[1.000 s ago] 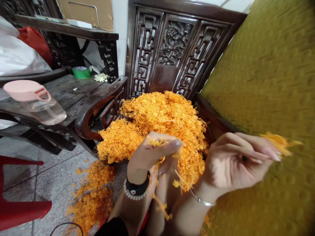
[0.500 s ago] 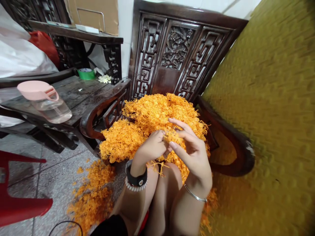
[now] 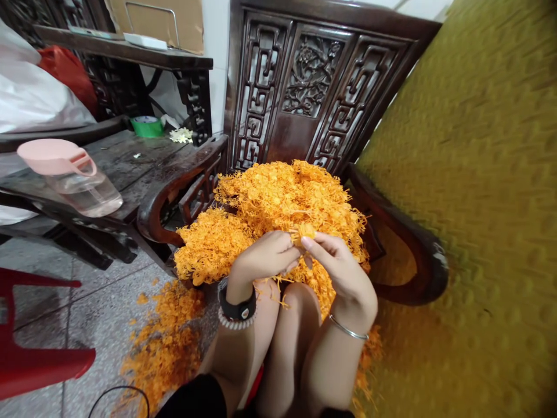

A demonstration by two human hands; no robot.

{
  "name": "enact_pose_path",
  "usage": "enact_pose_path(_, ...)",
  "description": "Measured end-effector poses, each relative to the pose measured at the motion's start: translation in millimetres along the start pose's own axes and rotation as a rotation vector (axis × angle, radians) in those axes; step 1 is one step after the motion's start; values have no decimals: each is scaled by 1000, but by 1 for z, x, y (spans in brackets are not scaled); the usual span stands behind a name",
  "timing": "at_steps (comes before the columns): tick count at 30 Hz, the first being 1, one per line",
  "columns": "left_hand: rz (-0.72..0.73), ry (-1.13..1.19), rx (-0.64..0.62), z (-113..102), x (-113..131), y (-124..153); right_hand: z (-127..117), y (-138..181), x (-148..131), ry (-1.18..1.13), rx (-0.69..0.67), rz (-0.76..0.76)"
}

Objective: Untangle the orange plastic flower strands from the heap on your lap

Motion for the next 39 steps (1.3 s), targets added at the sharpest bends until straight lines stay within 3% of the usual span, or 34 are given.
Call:
enact_pose_path(7,-98,109,21,-1,-16,-2,-6,-4,6,-172,90,-41)
enact_pose_path(12,42,477,-10,6,6,-5,-5,-7,5,-441,306,-164)
enact_pose_path(14,100,632,-52,14,18,-4,-14,1,-1,-453,490,-253)
enact_pose_path(17,240,820,-45,10,29,8,-47,40,-15,-273,933,-393)
enact_pose_path(19,333,939,136,-15,25,21,-72,74,-27,-104,1189,-490)
enact_pose_path(21,367,1054,324,-42,14,32,-89,98,-34,-54,1341,-630)
enact_pose_path(23,396,1283,648,-68,-6,43,-93,95,-34,-120,1228,-704)
enact_pose_path(25,431,1467,893,-78,-19,48,-77,70,-31,-184,969,-661)
enact_pose_path(27,424,1551,939,-73,-19,42,-46,41,-27,-168,734,-536)
enact_pose_path(29,359,1560,895,-64,-11,34,-13,17,-24,-99,567,-408)
enact_pose_path(31,298,1515,892,-56,-2,30,7,6,-24,22,532,-373)
enact_pose_path(35,234,1365,981,-50,7,28,19,5,-29,276,576,-457)
enact_pose_path(39,294,1195,1120,-49,6,29,28,3,-29,382,459,-462)
Point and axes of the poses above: each hand's wrist, its own y-axis away from the middle knuckle, its own z-axis out of the palm, x = y × z, the point moved 7 cm from there along -y, towards the middle knuckle, and after that the axes turned 2 degrees about -x, right-handed, at the moved point
